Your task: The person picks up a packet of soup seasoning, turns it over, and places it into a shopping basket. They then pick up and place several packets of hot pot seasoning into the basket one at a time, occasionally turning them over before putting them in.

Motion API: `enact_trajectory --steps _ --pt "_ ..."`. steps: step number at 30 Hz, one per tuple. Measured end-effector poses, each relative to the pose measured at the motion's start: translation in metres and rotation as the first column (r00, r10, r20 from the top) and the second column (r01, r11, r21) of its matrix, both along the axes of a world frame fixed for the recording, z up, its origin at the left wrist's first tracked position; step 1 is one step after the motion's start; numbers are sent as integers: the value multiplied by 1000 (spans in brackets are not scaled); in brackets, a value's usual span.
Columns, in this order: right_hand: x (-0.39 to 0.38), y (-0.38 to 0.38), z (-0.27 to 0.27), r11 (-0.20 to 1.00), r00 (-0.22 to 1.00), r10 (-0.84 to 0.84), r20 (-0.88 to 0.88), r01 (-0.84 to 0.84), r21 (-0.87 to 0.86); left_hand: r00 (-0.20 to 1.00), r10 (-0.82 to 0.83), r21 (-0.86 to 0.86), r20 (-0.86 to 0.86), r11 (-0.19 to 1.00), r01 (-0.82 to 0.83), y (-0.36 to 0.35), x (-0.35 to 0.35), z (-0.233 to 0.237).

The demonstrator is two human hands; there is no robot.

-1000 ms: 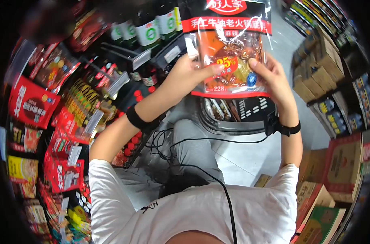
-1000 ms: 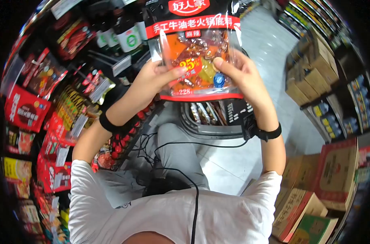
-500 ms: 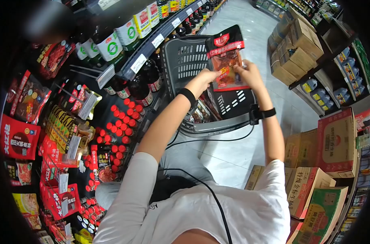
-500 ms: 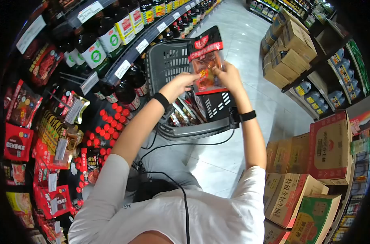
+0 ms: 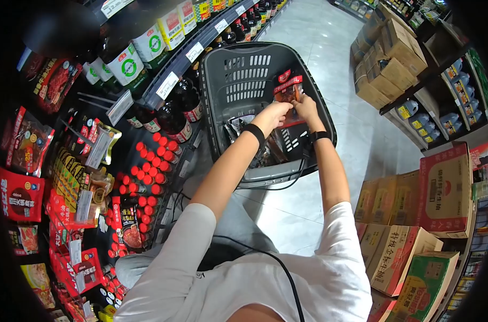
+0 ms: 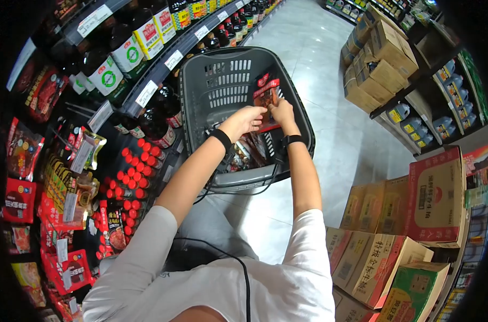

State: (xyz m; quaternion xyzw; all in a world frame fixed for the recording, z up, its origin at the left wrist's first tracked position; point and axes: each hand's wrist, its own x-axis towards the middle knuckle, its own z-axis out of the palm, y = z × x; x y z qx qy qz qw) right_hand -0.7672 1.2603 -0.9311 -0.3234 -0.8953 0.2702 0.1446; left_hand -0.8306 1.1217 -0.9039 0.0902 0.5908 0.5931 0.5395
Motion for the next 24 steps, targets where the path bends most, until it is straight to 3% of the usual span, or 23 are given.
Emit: enact_trajectory --steps 6,7,8,11,14,16,18,19,22,24 --pt "-26 15 -29 1000 980 -23 197 26 -11 996 88 11 33 996 -89 30 -8 -22" --pt "-26 4 -20 999 979 -41 199 45 -18 996 53 57 70 997 -57 38 -17 -40" --pt "-41 24 -57 999 974 28 225 -33 20 993 64 43 95 997 -69 48 -24 -56" --pt "-49 23 -69 998 945 69 318 -66 -18 982 59 30 178 997 -65 56 -33 -72" --pt "-55 37 -110 993 909 91 406 -115 34 929 145 -40 342 989 -139 60 -39 -89" --pt "-44 25 -84 982 854 170 491 -190 -10 939 94 -61 332 995 -78 64 -45 -103" --pt "-42 28 -87 975 744 222 631 -162 -152 934 37 -67 355 998 -14 67 -49 -118" --pt "-34 28 -90 968 744 222 631 -93 -232 924 7 -61 382 998 18 68 -49 -126" --pt "-18 19 -89 959 630 262 731 -87 -269 919 -102 -100 382 983 151 77 -41 -144" --pt "-8 10 -89 978 649 192 736 -63 -200 919 -180 -154 350 957 246 83 -40 -160"
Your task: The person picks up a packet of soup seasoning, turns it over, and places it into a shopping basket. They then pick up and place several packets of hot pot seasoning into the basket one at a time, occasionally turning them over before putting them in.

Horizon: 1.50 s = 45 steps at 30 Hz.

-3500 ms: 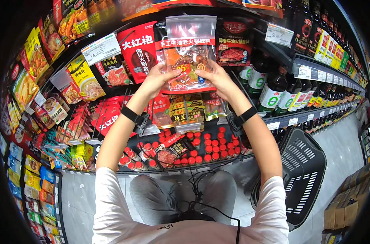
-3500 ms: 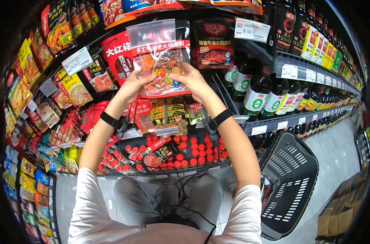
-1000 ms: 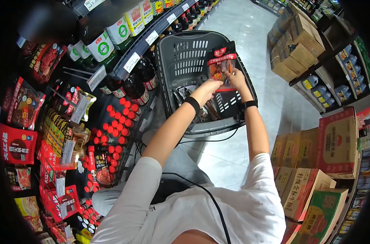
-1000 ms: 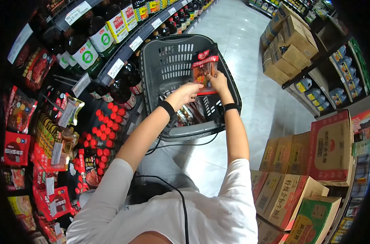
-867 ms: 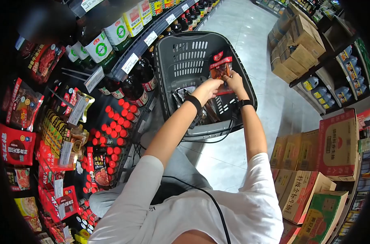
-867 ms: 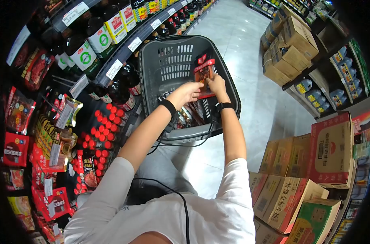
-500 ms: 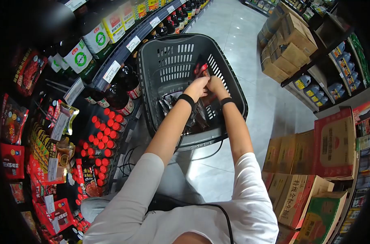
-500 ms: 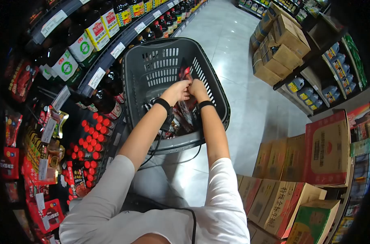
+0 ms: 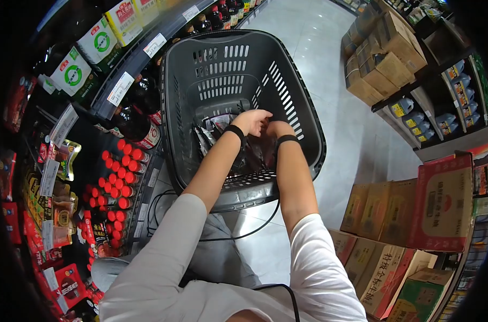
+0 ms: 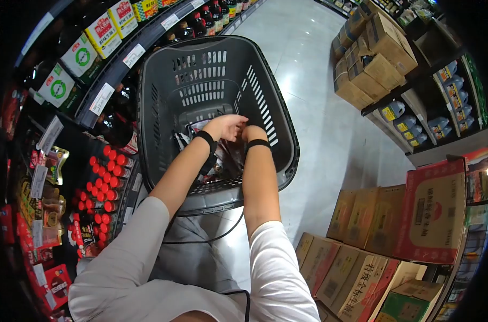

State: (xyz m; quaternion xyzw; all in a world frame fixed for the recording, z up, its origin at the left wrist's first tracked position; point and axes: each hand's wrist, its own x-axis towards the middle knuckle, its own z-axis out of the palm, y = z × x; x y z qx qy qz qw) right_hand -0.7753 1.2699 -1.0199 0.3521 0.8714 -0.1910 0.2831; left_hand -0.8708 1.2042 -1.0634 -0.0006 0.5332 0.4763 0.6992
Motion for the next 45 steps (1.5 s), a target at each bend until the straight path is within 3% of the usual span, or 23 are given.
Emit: enact_trajectory --steps 5,8,11,14,15,18,20,22,23,26,27,28,32,33,34,36,37,38,40,42,45 --pt "5 10 -50 999 999 32 44 -31 -19 984 -128 7 -126 992 129 -13 26 -3" --pt "9 12 -44 999 999 43 28 -42 -28 984 5 -20 -179 1000 -8 -14 30 -6" --pt "15 -11 8 997 994 -78 -82 77 -21 992 118 182 -38 977 -109 -26 22 0" --pt "17 -9 -10 995 993 -95 -73 97 16 999 30 84 -27 996 -28 -22 15 -15" --pt "13 12 -64 991 997 -11 79 0 136 998 -58 109 32 992 55 -28 19 -2" --pt "12 55 -155 985 796 83 600 26 -169 969 -121 -203 -215 976 77 -15 35 -43" --pt "19 42 -146 987 863 48 503 35 -154 965 -150 -195 -214 975 108 -18 43 -58" --pt "31 19 -132 989 918 14 396 46 -140 973 -172 -238 -156 962 132 -32 56 -36" --pt "35 11 -116 991 940 1 340 44 -126 976 -189 -52 -104 981 184 -44 54 -49" --pt "36 -5 -69 975 957 -17 288 80 -208 991 -58 -112 -119 993 44 -62 62 -12" --pt "35 -6 -63 969 955 -24 297 95 -227 990 -12 -217 -137 976 -19 -57 64 -12" --pt "35 -7 -60 963 951 -29 308 109 -246 992 6 -201 -128 979 -31 -58 63 -13" --pt "7 1 -52 990 996 -91 17 92 -111 997 52 -41 -53 998 -54 -70 48 -8" --pt "-4 5 -55 991 994 -101 -50 96 -93 995 42 -72 -86 996 -48 -68 41 -7" --pt "-9 4 -51 992 987 -108 -116 99 -76 993 30 -103 -117 994 -42 -65 34 -4" --pt "-13 -1 -27 995 879 -15 -476 60 79 975 78 -209 -207 970 -122 -59 17 7" --pt "-12 -8 -8 993 829 -62 -555 104 46 964 170 -203 -202 956 -211 -59 10 13" --pt "-12 -10 0 993 796 -40 -604 98 63 944 263 -197 -199 933 -301 -60 1 19" --pt "-15 -11 9 993 746 -30 -666 96 63 941 280 -176 -188 933 -313 -67 -15 60" --pt "-19 -7 10 995 712 -57 -700 100 21 941 281 -39 -191 955 -293 -84 -30 97" --pt "-20 -5 33 984 645 13 -764 127 124 928 337 119 -162 940 -321 -118 -35 165"
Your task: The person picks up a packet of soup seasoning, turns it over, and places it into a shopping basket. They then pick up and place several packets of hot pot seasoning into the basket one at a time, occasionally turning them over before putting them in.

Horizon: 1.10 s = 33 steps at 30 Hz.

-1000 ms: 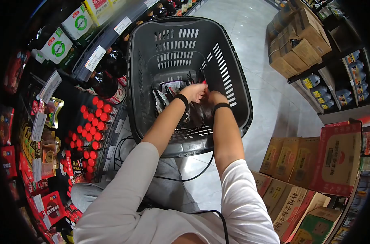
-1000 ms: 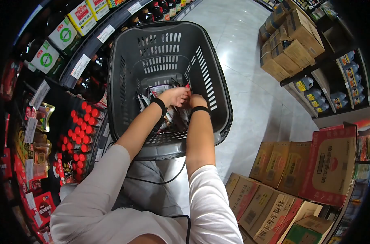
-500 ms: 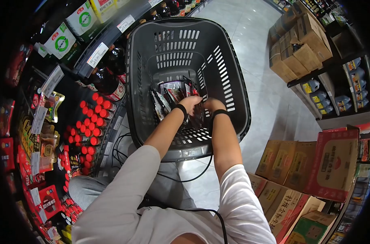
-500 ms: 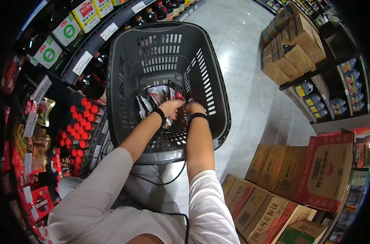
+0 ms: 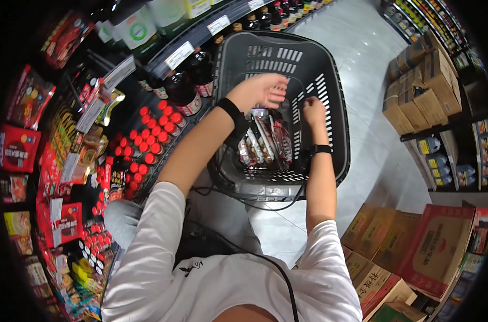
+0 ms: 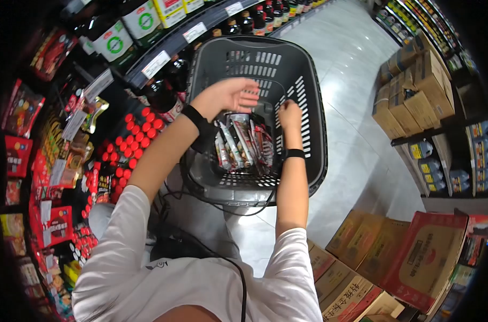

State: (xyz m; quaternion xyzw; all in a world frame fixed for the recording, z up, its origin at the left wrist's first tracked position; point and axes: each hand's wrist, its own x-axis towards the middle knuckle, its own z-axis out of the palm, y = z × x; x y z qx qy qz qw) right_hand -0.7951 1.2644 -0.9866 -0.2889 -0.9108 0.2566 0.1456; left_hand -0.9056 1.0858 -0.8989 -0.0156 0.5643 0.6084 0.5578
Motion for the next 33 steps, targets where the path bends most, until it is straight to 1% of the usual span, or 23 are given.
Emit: enact_trajectory --steps 1,2,3,4,5,6,7,8,9,10,11,12,13,14,15,18,20,21,22,24,26,27,33 --pt "5 -9 24 998 998 -62 -16 62 30 999 13 20 -32 1000 -13 -11 0 23" --pt "6 -4 25 991 975 -64 -212 87 104 997 22 65 -75 998 -18 -27 1 41" --pt "9 -1 35 979 954 -53 -294 107 172 986 47 92 -158 995 -32 -44 6 56" --pt "15 -6 50 973 934 -92 -345 158 167 963 39 67 -266 998 -22 -63 12 70" --pt "20 -3 54 950 907 -73 -415 190 248 930 25 36 -368 999 -13 -83 17 78" --pt "25 -4 59 955 892 -105 -439 213 204 820 -1 -63 -573 997 -43 -102 20 69" --pt "26 -6 63 958 874 -138 -465 236 160 665 -53 -154 -745 984 -94 -121 19 49" --pt "28 -7 64 907 872 -136 -470 301 295 476 -128 -230 -870 960 -162 -138 20 32" --pt "28 -9 66 831 867 -135 -479 362 422 229 -367 -424 -902 854 -301 -155 27 21" --pt "31 -17 80 766 871 -235 -432 439 469 233 -499 -550 -835 762 -341 -166 44 19" --pt "34 -17 85 644 861 -286 -420 497 582 209 -595 -630 -776 710 -316 -178 57 -1" --pt "36 -14 83 712 874 -409 -262 485 508 390 -580 -688 -715 682 -246 -179 68 -13" --pt "37 -10 76 766 864 -497 -84 483 424 560 -553 -700 -617 710 -70 -182 78 -6" --pt "36 -6 68 757 864 -502 -46 465 458 616 -489 -592 -618 805 44 -186 90 2" --pt "34 -1 62 748 862 -506 -10 445 491 669 -437 -584 -601 812 5 -181 98 9" --pt "36 0 59 721 881 -473 -19 399 567 671 -424 -543 -609 839 38 -185 97 -5" --pt "41 4 53 697 885 -465 -9 372 613 686 -427 -522 -589 849 81 -186 97 -1" --pt "42 8 49 691 888 -460 -6 362 626 670 -401 -510 -624 860 40 -187 97 -9" --pt "45 7 49 718 881 -469 55 344 605 658 -369 -476 -656 879 18 -188 94 -17" --pt "51 4 48 748 882 -465 77 345 567 635 -314 -437 -706 899 -41 -197 90 -23" --pt "61 5 50 843 900 -405 165 297 449 619 -273 -418 -736 903 -99 -202 88 -29" --pt "64 0 58 882 902 -380 208 284 377 658 -300 -455 -691 888 -73 -208 88 -15" --pt "85 -16 74 952 894 -247 374 153 264 561 -242 -432 -791 871 -233 -242 88 -11"
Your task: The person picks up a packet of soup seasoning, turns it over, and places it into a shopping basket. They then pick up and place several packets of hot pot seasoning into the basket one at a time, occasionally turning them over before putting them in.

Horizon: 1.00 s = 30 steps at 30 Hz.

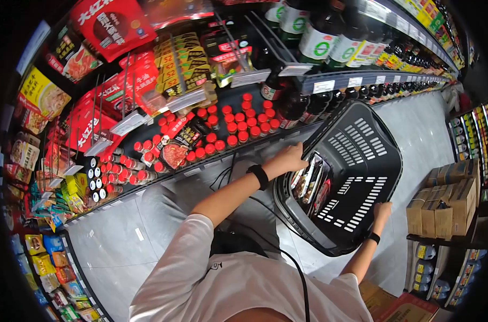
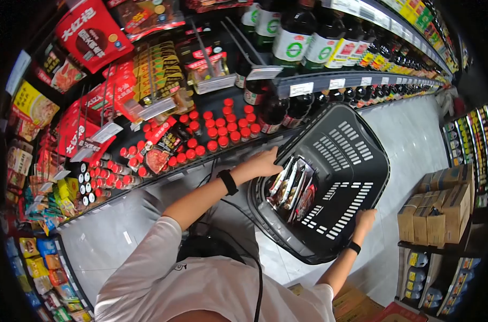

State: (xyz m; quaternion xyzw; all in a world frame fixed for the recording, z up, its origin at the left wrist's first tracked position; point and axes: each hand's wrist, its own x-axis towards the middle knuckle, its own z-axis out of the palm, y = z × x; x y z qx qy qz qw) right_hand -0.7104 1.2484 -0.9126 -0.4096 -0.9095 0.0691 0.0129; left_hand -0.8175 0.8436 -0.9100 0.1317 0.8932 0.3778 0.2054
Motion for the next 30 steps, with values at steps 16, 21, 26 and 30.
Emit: enact_trajectory --steps 16,21,26,30 --pt "45 -105 1 998 999 -13 39 15 -63 735 158 33 -659 983 -182 -68 -16 -1" --pt "35 -93 -19 997 993 -15 119 24 -71 685 116 22 -720 989 -144 -75 -30 -8" --pt "34 -140 28 961 989 26 143 15 -277 578 2 -109 -816 982 -157 -89 -50 -7" --pt "37 -157 40 982 972 178 154 -166 -91 501 -73 -191 -863 963 -189 -83 -49 -5"
